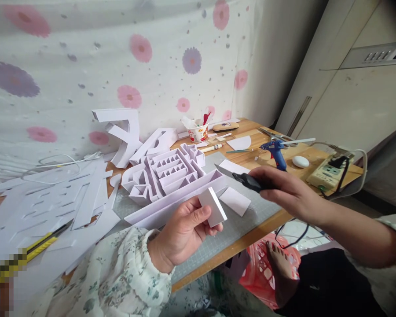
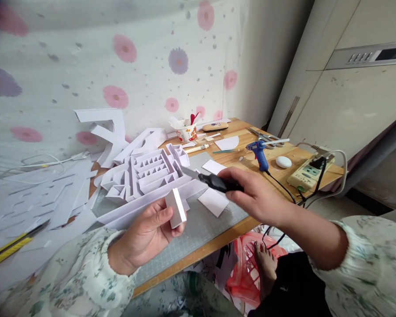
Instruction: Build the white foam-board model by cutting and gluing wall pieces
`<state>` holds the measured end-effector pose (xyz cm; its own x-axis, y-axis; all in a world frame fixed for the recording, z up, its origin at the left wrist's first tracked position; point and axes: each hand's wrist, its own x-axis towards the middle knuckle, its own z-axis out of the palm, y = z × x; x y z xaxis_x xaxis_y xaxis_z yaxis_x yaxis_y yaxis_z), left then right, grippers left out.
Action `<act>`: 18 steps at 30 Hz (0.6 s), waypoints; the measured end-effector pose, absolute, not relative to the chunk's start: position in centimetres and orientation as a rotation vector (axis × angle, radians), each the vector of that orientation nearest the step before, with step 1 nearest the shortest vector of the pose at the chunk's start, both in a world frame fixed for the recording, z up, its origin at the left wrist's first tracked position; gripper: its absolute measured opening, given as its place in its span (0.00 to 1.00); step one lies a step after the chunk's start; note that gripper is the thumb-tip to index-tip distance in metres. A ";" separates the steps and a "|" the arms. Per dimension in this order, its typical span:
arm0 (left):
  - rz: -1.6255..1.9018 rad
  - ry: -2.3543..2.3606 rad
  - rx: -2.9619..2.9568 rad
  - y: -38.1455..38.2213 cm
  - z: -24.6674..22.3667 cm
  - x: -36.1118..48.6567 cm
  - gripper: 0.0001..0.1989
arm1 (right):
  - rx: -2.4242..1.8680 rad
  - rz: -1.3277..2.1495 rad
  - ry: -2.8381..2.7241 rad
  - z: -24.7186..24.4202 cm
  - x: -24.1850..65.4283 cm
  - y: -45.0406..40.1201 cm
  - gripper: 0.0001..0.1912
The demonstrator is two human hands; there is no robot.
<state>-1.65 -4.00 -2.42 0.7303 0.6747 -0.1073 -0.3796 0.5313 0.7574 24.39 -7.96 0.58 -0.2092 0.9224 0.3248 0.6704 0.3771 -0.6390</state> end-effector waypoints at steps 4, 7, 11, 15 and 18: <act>0.644 0.358 0.745 -4.2 -2.2 -1.7 0.09 | -1.133 0.507 -2.164 1.3 22.6 -9.8 0.15; 0.626 0.332 0.719 -4.5 -1.9 -1.7 0.09 | -1.093 0.478 -2.294 1.3 21.7 -10.1 0.21; 0.604 0.322 0.685 -5.0 -1.5 -1.8 0.07 | -1.111 0.409 -2.359 1.2 21.2 -10.0 0.28; 0.581 0.296 0.705 -5.3 -1.6 -1.9 0.06 | -1.113 0.343 -2.372 1.3 21.0 -9.9 0.30; 0.569 0.260 0.739 -5.5 -1.9 -2.0 0.09 | -1.127 0.340 -2.364 1.4 21.0 -9.9 0.31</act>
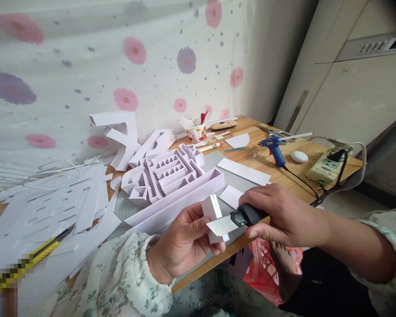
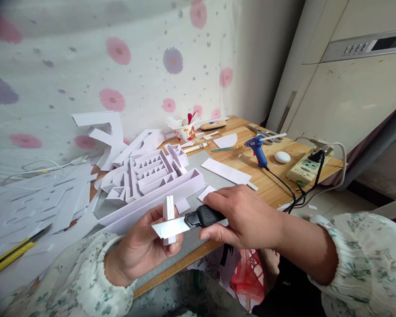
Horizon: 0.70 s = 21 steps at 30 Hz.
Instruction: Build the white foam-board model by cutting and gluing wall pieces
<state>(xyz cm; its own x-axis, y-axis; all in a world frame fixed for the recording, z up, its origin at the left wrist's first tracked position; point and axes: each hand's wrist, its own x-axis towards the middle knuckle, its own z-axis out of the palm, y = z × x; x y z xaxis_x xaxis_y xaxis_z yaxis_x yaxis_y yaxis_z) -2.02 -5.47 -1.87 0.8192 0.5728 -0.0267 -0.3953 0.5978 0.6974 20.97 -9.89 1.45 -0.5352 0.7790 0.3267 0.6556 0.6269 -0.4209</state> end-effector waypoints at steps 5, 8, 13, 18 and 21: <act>0.533 0.217 0.769 -5.6 -2.0 -1.9 0.12 | -1.122 0.311 -2.354 1.6 21.3 -9.7 0.32; 0.520 0.193 0.774 -5.8 -2.0 -1.9 0.12 | -1.135 0.305 -2.350 1.6 21.5 -9.6 0.31; 0.511 0.181 0.789 -5.8 -2.1 -2.0 0.11 | -1.129 0.321 -2.362 1.9 21.4 -9.8 0.30; 0.491 0.195 0.795 -5.7 -2.0 -2.1 0.10 | -1.092 0.312 -2.389 2.1 21.3 -9.8 0.28; 0.485 0.212 0.809 -5.7 -1.8 -2.2 0.11 | -1.092 0.292 -2.385 2.1 21.3 -9.7 0.27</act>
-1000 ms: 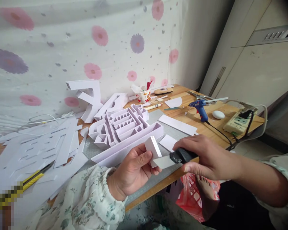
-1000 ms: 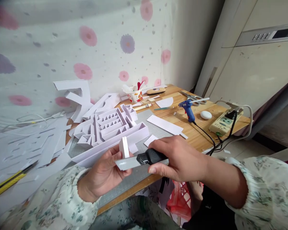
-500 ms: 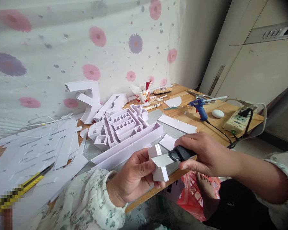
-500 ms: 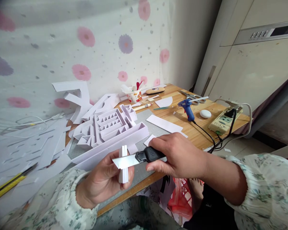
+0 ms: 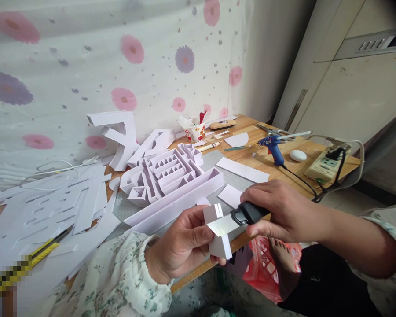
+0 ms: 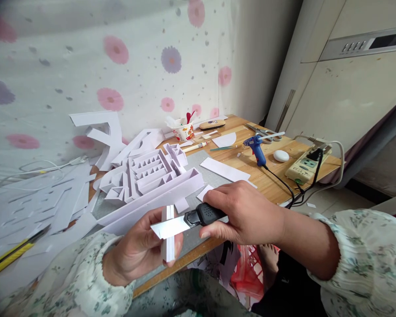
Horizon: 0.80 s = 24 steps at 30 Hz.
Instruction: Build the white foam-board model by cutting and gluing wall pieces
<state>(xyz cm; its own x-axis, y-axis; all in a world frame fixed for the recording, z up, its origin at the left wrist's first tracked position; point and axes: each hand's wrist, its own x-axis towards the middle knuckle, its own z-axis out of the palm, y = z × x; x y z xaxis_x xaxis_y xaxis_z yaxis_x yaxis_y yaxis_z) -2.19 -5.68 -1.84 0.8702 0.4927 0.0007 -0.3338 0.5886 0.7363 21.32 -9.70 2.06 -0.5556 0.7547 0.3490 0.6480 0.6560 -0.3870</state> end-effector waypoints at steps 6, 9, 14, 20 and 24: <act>0.473 0.214 0.812 -5.8 -1.9 -2.4 0.12 | -1.073 0.221 -2.370 1.8 21.5 -9.6 0.27; 0.460 0.190 0.821 -5.8 -1.9 -2.4 0.11 | -1.095 0.201 -2.362 1.7 21.6 -9.5 0.28; 0.465 0.184 0.818 -5.7 -2.0 -2.4 0.11 | -1.122 0.176 -2.364 1.6 21.9 -9.2 0.29; 0.496 0.206 0.837 -5.4 -2.2 -2.3 0.11 | -1.173 0.205 -2.377 1.4 22.1 -8.9 0.30; 0.458 0.200 0.845 -5.5 -1.9 -2.2 0.14 | -1.326 0.231 -2.280 0.8 22.9 -8.2 0.29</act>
